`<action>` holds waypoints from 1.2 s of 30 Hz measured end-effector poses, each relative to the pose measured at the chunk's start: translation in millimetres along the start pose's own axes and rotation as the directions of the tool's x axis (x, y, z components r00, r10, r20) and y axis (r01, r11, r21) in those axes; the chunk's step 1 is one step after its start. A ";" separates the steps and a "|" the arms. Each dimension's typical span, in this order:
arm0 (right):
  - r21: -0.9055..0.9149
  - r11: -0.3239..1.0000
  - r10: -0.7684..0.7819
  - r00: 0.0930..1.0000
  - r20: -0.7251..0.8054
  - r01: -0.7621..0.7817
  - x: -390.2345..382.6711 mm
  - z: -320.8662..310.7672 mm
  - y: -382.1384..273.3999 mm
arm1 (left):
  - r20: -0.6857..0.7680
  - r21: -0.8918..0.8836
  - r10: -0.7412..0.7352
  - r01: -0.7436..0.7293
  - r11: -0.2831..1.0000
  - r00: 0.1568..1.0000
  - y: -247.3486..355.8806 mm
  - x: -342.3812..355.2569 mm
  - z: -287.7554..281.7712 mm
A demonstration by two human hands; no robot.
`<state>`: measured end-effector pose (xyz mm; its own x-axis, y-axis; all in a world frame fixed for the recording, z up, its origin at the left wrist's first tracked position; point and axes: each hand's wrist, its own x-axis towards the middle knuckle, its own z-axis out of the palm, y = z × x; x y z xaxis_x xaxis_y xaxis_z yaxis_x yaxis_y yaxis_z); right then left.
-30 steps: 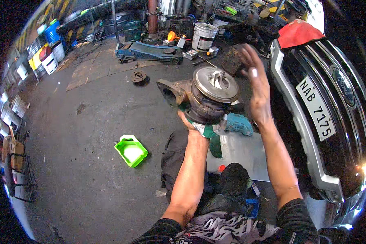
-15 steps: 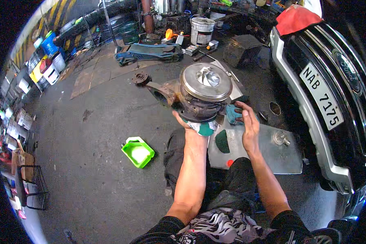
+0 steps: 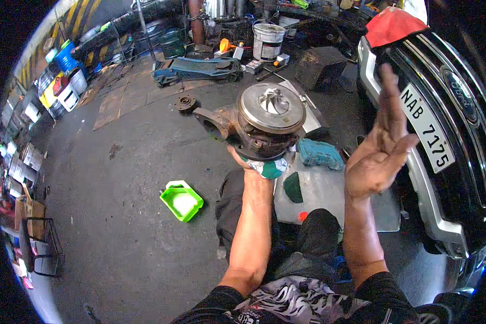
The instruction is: Inspecting and wiping down a turbocharger assembly in a garage.
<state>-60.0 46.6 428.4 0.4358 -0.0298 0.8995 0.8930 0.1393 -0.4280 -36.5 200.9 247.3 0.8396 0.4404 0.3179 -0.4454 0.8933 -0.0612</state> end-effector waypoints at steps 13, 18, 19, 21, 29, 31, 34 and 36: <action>-0.511 0.772 -0.221 0.913 0.342 0.378 4.0 56.0 30.0 | 0.048 0.232 0.063 -0.073 0.970 0.997 -13.5 0.2 17.0; -0.136 0.913 -0.365 0.920 0.144 0.384 27.0 37.9 -30.3 | 0.107 -0.217 -0.029 0.052 0.975 0.994 -22.0 -0.3 -9.6; -0.137 0.912 -0.366 0.919 0.148 0.386 25.9 37.6 -28.5 | 0.153 -0.211 -0.007 0.039 0.977 0.988 -22.6 2.3 -10.0; -0.381 0.756 -0.434 0.843 0.316 0.532 21.7 33.4 -9.1 | 0.099 -0.193 -0.054 0.072 0.978 0.994 -16.2 8.1 9.1; -0.462 0.801 -0.195 0.895 0.401 0.381 16.6 50.3 28.7 | 0.195 -0.164 0.039 -0.007 0.986 0.980 -11.2 7.9 0.9; -0.307 0.838 -0.336 0.869 0.362 0.452 29.5 34.0 9.3 | 0.202 -0.223 0.031 0.015 0.975 0.979 -16.1 4.6 0.9; -0.182 0.868 -0.413 0.874 0.255 0.463 32.7 28.6 -9.9 | 0.174 -0.321 -0.079 0.132 0.938 0.982 -19.4 3.4 1.6; -0.282 0.907 -0.289 0.950 0.122 0.312 24.5 32.5 -10.7 | 0.080 -0.177 -0.044 0.057 0.983 0.996 -16.9 4.9 0.7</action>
<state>-62.6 76.5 457.9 0.1423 0.0521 0.9884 0.9779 -0.1620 -0.1323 -25.1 187.9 250.6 0.8306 0.3924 0.3952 -0.3343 0.9188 -0.2096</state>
